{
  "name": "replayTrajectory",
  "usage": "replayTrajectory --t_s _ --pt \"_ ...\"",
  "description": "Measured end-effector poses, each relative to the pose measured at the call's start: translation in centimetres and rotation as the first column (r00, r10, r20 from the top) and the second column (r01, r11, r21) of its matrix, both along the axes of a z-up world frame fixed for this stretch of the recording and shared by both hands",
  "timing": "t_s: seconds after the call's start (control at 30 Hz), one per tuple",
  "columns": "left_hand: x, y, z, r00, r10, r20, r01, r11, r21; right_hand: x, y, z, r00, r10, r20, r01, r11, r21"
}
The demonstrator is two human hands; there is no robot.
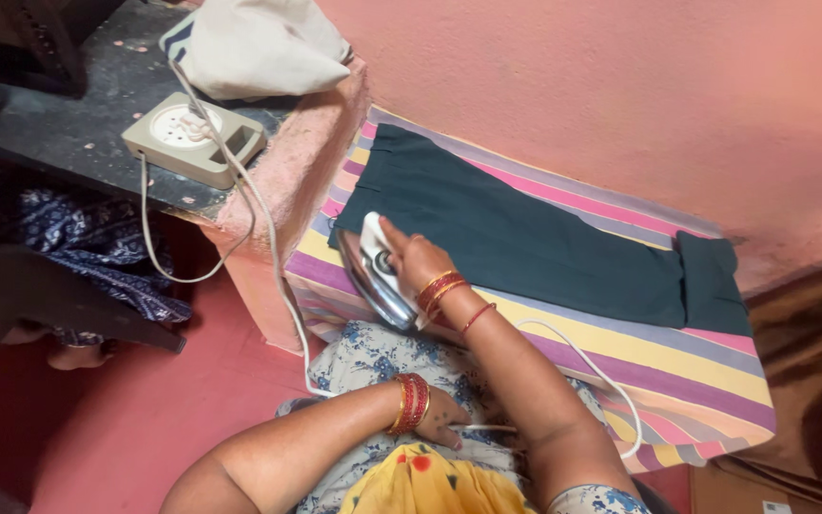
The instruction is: The person irons a dark green pair of trousers laid out on a striped ironing board. They use a white electric iron to smooth the fabric, moving it back and forth across the legs and waist area. The person adjusts the trousers with their hands to ensure even coverage and then folds the garment after ironing.
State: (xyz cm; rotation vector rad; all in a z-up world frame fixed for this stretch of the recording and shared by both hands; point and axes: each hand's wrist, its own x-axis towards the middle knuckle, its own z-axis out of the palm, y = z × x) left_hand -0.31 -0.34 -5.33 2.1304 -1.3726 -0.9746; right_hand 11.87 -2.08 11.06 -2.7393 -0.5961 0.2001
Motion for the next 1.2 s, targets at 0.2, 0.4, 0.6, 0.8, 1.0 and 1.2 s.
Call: replayTrajectory --t_s 0.2,0.4,0.6,0.8,1.0,1.2 --pt "-0.4 0.0 1.7 0.999 0.007 0.047 -0.007 1.000 0.003 4.5 -0.4 -0.5 0.974 -0.226 0.014 0.226 0.974 -0.016" --pt "-0.5 0.5 2.0 1.000 0.018 0.019 -0.019 1.000 0.018 8.4 -1.8 -3.7 0.997 0.011 0.073 -0.004 0.995 -0.096" --pt "-0.6 0.3 1.8 0.998 -0.038 0.052 0.042 0.996 -0.079 9.2 -4.6 -4.4 0.999 -0.001 -0.032 0.000 1.000 -0.023" --pt "-0.9 0.3 2.9 1.000 -0.004 0.020 0.002 0.997 0.076 6.5 -7.5 -4.2 0.989 0.005 0.145 -0.054 0.941 0.334" --pt "-1.0 0.4 3.2 1.000 0.009 0.005 -0.009 0.998 0.060 6.8 -5.5 -2.2 0.982 -0.180 0.053 0.162 0.958 0.235" --pt "-0.8 1.2 2.6 0.999 0.044 -0.007 -0.044 0.997 0.070 6.5 -4.9 -1.9 0.962 -0.268 -0.051 0.272 0.953 0.134"
